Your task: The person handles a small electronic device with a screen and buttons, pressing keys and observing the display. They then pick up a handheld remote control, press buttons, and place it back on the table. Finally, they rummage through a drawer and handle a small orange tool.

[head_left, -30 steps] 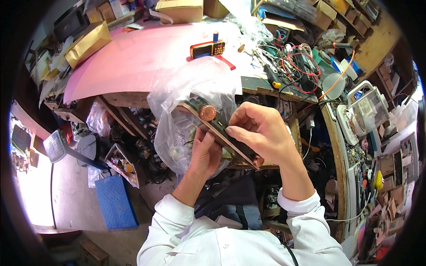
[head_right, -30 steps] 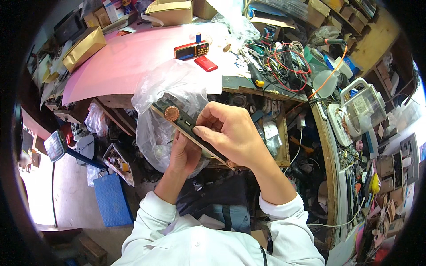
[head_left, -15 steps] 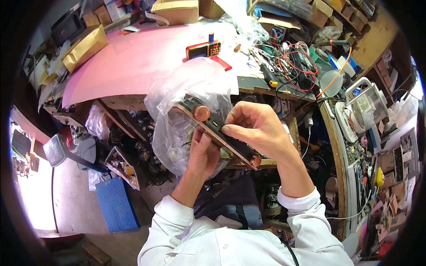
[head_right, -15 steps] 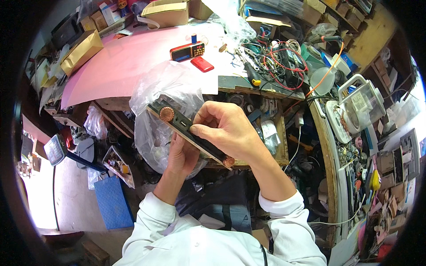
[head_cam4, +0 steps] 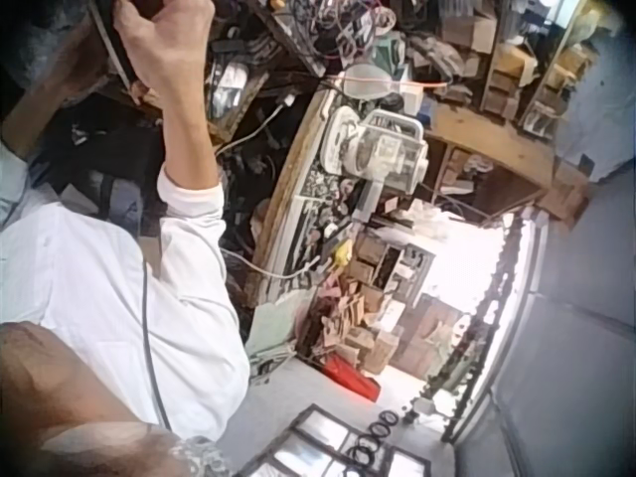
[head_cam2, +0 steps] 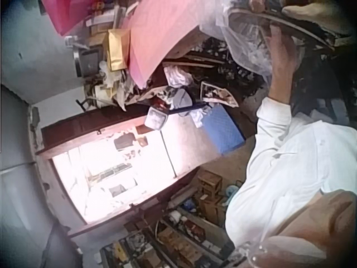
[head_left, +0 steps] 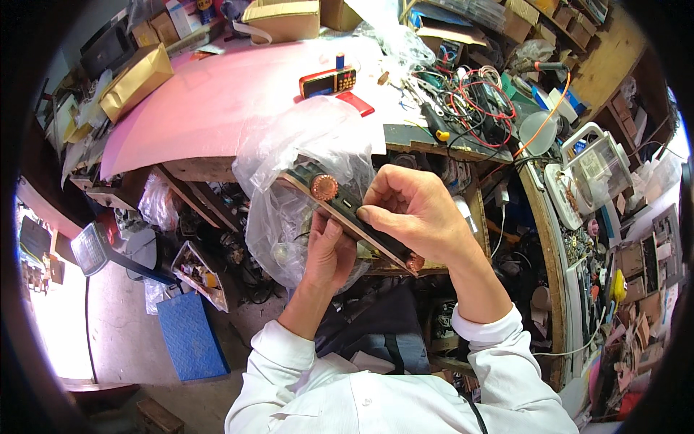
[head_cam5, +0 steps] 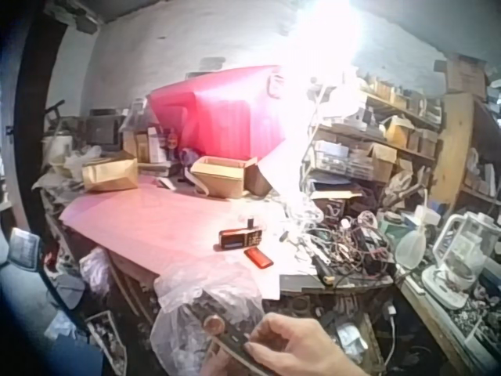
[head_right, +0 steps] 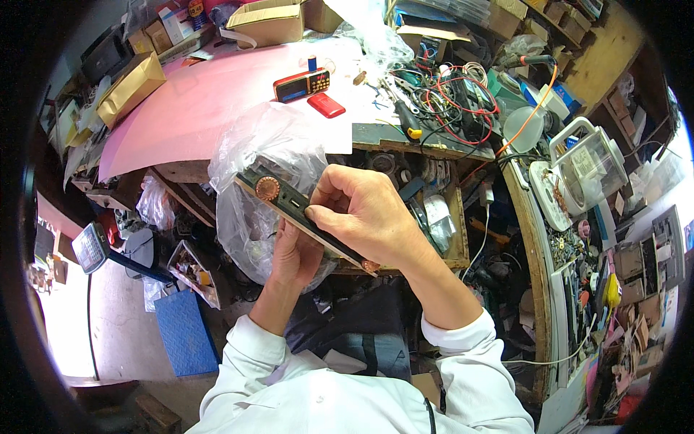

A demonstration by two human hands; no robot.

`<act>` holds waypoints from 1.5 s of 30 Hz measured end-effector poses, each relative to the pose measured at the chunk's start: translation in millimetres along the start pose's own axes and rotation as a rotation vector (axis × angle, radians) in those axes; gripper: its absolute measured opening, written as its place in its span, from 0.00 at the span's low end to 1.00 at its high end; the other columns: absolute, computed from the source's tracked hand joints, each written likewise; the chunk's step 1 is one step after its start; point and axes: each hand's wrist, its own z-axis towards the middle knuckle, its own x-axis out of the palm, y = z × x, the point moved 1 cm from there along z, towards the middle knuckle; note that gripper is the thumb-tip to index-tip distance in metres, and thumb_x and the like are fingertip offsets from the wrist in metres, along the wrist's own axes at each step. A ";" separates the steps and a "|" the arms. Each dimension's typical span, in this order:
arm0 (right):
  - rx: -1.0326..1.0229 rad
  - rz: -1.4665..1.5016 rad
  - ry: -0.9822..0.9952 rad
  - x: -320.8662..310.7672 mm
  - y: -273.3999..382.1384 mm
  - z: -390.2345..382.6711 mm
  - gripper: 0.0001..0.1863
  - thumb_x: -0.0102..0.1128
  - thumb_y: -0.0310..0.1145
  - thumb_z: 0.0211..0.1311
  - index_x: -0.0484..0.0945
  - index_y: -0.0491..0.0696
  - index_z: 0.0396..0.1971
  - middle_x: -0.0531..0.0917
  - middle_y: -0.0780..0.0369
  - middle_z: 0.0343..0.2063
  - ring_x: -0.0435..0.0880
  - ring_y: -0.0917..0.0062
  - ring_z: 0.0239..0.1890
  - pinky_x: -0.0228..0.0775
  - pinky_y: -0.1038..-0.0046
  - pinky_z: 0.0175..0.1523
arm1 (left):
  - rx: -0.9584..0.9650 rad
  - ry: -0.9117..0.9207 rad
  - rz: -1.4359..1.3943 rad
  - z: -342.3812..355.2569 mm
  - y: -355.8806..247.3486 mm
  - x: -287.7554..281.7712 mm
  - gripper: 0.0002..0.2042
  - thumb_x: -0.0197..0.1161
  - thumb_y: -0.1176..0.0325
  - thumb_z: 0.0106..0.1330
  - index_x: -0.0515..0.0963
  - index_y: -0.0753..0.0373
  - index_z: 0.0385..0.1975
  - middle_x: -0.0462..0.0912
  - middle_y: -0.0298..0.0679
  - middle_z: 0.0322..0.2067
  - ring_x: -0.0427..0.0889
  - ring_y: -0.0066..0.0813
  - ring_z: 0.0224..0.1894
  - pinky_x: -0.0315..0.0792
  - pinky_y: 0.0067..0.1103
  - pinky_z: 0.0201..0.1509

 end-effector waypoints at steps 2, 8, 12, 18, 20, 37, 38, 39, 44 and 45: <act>-0.018 -0.003 -0.029 1.7 2.1 -0.9 0.09 0.69 0.27 0.58 0.80 0.37 0.30 0.84 0.61 0.23 0.82 0.84 0.27 0.76 0.76 0.35 | 0.007 -0.003 0.013 -0.8 -0.4 -1.1 0.23 0.74 0.53 0.68 0.77 0.52 0.58 0.82 0.28 0.56 0.79 0.29 0.62 0.70 0.35 0.69; -0.055 -0.045 -0.028 -0.1 -1.4 0.2 0.09 0.68 0.27 0.58 0.80 0.37 0.30 0.83 0.61 0.22 0.81 0.84 0.26 0.76 0.76 0.34 | 0.001 -0.017 -0.040 -0.6 -1.8 4.0 0.21 0.73 0.60 0.71 0.71 0.56 0.55 0.82 0.32 0.52 0.80 0.27 0.58 0.71 0.33 0.67; -0.011 0.004 -0.008 -0.6 -1.8 0.2 0.08 0.70 0.26 0.60 0.80 0.38 0.31 0.83 0.64 0.24 0.81 0.86 0.28 0.76 0.79 0.35 | -0.013 0.001 -0.050 1.0 -2.0 2.5 0.21 0.72 0.60 0.71 0.71 0.56 0.56 0.82 0.32 0.53 0.80 0.27 0.58 0.71 0.33 0.68; 0.030 0.056 0.022 0.5 -3.8 1.8 0.07 0.72 0.24 0.64 0.81 0.40 0.35 0.84 0.68 0.30 0.80 0.90 0.31 0.75 0.84 0.37 | -0.020 -0.019 0.017 1.9 -0.6 -3.1 0.23 0.72 0.50 0.69 0.78 0.53 0.58 0.82 0.30 0.56 0.80 0.29 0.61 0.71 0.35 0.68; 0.034 0.056 0.022 0.6 -4.7 1.9 0.07 0.72 0.24 0.65 0.81 0.41 0.35 0.84 0.68 0.30 0.81 0.90 0.32 0.75 0.84 0.37 | -0.022 -0.020 0.017 2.4 -0.2 -1.6 0.23 0.72 0.50 0.69 0.78 0.53 0.58 0.82 0.30 0.56 0.80 0.29 0.61 0.71 0.35 0.68; -0.059 -0.086 -0.003 -0.6 4.2 2.4 0.06 0.71 0.24 0.63 0.81 0.40 0.33 0.85 0.67 0.27 0.80 0.91 0.29 0.75 0.83 0.34 | -0.002 -0.012 0.005 2.5 0.4 -2.1 0.24 0.75 0.52 0.67 0.78 0.52 0.58 0.82 0.30 0.56 0.80 0.29 0.61 0.71 0.34 0.69; -0.065 -0.096 -0.004 -0.6 5.4 2.1 0.06 0.71 0.24 0.63 0.81 0.40 0.33 0.85 0.67 0.26 0.81 0.90 0.29 0.75 0.83 0.34 | 0.003 -0.010 0.006 2.6 0.7 -2.3 0.24 0.75 0.52 0.66 0.78 0.53 0.58 0.83 0.30 0.56 0.80 0.29 0.61 0.71 0.34 0.69; -0.064 -0.101 -0.002 -0.7 6.0 2.2 0.06 0.70 0.24 0.63 0.81 0.39 0.32 0.85 0.67 0.26 0.81 0.90 0.29 0.75 0.83 0.34 | 0.002 -0.018 0.008 2.4 1.2 -3.3 0.24 0.75 0.52 0.66 0.78 0.53 0.59 0.82 0.30 0.56 0.80 0.29 0.61 0.71 0.34 0.69; -0.044 -0.086 0.013 -0.6 4.5 2.9 0.06 0.71 0.24 0.62 0.81 0.39 0.32 0.84 0.67 0.25 0.81 0.90 0.29 0.76 0.82 0.34 | -0.033 -0.025 -0.070 1.3 -1.0 -0.5 0.20 0.72 0.61 0.71 0.71 0.56 0.55 0.82 0.32 0.53 0.80 0.26 0.58 0.70 0.31 0.68; -0.053 -0.094 0.012 -0.6 4.5 3.2 0.06 0.70 0.24 0.62 0.80 0.39 0.32 0.84 0.67 0.25 0.81 0.90 0.29 0.76 0.82 0.35 | -0.035 -0.026 -0.072 1.0 -1.5 0.0 0.20 0.72 0.61 0.71 0.71 0.57 0.55 0.82 0.32 0.53 0.80 0.26 0.58 0.70 0.31 0.68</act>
